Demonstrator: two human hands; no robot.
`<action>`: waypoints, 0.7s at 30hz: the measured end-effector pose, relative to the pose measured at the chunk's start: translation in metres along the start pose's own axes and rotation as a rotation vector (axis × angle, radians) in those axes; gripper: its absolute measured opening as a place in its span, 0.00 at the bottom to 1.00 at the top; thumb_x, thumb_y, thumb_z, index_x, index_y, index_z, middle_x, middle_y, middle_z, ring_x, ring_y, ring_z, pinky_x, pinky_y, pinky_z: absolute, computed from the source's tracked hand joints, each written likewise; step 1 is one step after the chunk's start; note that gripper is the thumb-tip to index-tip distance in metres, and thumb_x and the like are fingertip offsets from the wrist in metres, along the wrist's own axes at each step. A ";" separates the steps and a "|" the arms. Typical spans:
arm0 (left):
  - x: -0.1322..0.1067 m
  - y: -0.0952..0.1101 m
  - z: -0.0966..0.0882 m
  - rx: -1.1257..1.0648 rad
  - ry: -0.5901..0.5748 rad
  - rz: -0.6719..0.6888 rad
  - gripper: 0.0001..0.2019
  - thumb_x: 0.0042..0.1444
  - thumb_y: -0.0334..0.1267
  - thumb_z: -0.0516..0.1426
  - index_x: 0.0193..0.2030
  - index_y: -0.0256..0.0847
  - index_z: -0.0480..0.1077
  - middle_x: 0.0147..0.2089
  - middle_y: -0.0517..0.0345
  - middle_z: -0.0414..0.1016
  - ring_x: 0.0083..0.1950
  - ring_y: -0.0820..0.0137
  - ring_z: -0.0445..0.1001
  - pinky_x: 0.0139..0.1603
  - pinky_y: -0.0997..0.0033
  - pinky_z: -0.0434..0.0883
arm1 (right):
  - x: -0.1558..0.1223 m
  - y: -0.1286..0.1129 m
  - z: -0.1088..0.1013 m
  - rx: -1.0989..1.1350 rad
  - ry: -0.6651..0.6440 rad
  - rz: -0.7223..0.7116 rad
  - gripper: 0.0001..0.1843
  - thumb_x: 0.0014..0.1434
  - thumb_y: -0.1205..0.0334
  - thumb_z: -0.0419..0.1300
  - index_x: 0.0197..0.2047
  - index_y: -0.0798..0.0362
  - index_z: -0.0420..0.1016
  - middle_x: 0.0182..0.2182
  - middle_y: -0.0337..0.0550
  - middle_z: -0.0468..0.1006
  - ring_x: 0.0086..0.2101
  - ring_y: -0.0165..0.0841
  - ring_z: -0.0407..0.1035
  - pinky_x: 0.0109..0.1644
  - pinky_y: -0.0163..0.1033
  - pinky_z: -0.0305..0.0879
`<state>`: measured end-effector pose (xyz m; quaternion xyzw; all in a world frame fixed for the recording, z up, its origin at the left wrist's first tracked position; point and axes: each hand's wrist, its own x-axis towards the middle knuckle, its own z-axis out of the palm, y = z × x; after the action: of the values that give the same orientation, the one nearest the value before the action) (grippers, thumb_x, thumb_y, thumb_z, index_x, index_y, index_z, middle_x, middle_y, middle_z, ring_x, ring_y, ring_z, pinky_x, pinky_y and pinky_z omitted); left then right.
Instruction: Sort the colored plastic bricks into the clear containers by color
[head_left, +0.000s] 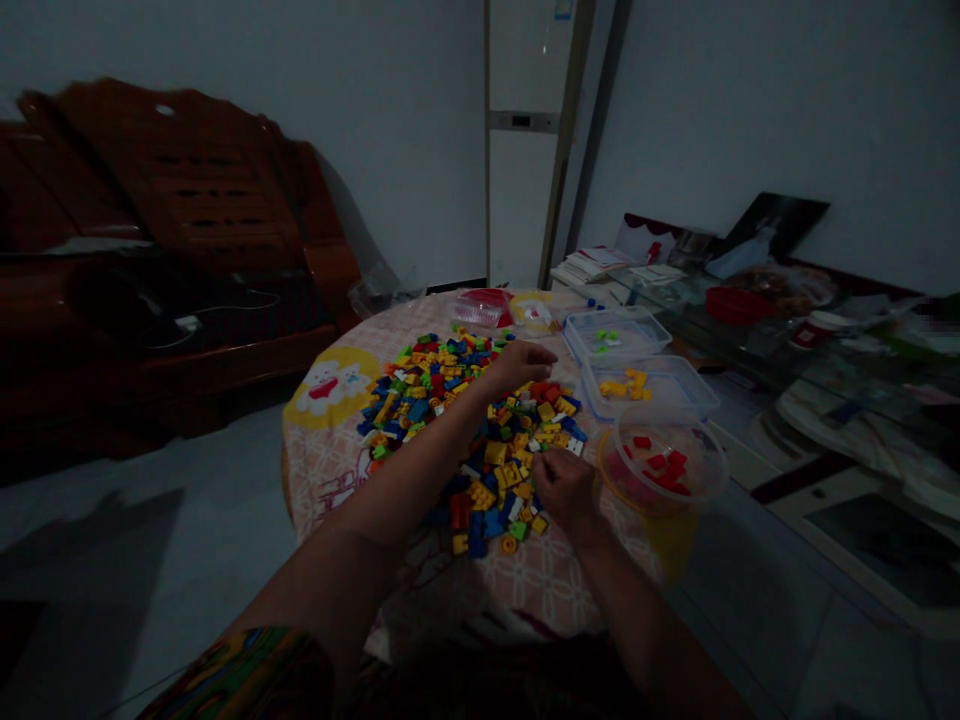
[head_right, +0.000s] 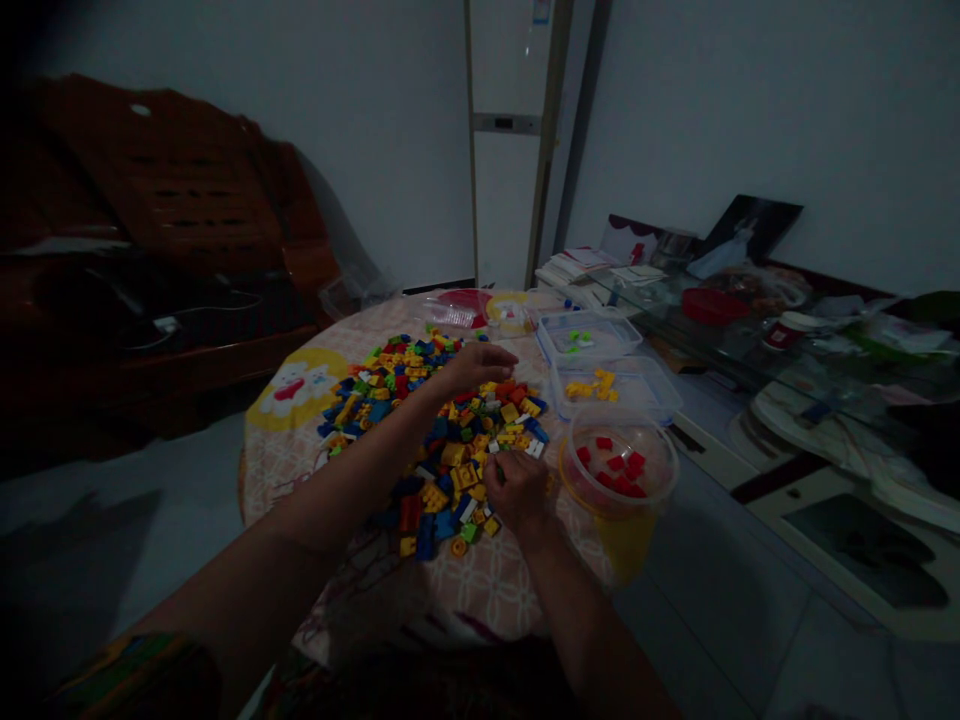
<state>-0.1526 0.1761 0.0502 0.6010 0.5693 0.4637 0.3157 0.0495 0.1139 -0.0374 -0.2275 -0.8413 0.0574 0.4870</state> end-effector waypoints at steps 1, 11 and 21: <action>-0.007 -0.003 -0.009 0.119 0.015 -0.010 0.15 0.48 0.32 0.61 0.44 0.31 0.78 0.39 0.49 0.81 0.37 0.68 0.78 0.43 0.68 0.73 | 0.000 0.000 0.000 0.001 0.004 -0.002 0.17 0.61 0.68 0.55 0.21 0.50 0.63 0.18 0.37 0.70 0.22 0.28 0.65 0.30 0.35 0.55; -0.056 -0.032 -0.032 0.670 -0.074 -0.034 0.13 0.44 0.28 0.60 0.37 0.39 0.82 0.39 0.57 0.83 0.39 0.69 0.78 0.42 0.77 0.70 | 0.000 0.000 -0.001 0.011 -0.012 -0.002 0.17 0.62 0.68 0.54 0.21 0.50 0.60 0.18 0.36 0.68 0.22 0.28 0.63 0.30 0.36 0.53; -0.074 -0.045 -0.072 0.485 0.069 -0.070 0.14 0.42 0.31 0.59 0.37 0.38 0.81 0.38 0.57 0.82 0.39 0.67 0.77 0.42 0.74 0.72 | 0.000 0.000 -0.001 0.026 -0.006 0.003 0.17 0.61 0.70 0.54 0.20 0.50 0.59 0.17 0.36 0.67 0.21 0.28 0.61 0.29 0.36 0.52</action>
<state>-0.2305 0.1001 0.0213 0.6230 0.6948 0.3224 0.1584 0.0501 0.1144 -0.0369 -0.2223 -0.8416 0.0698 0.4872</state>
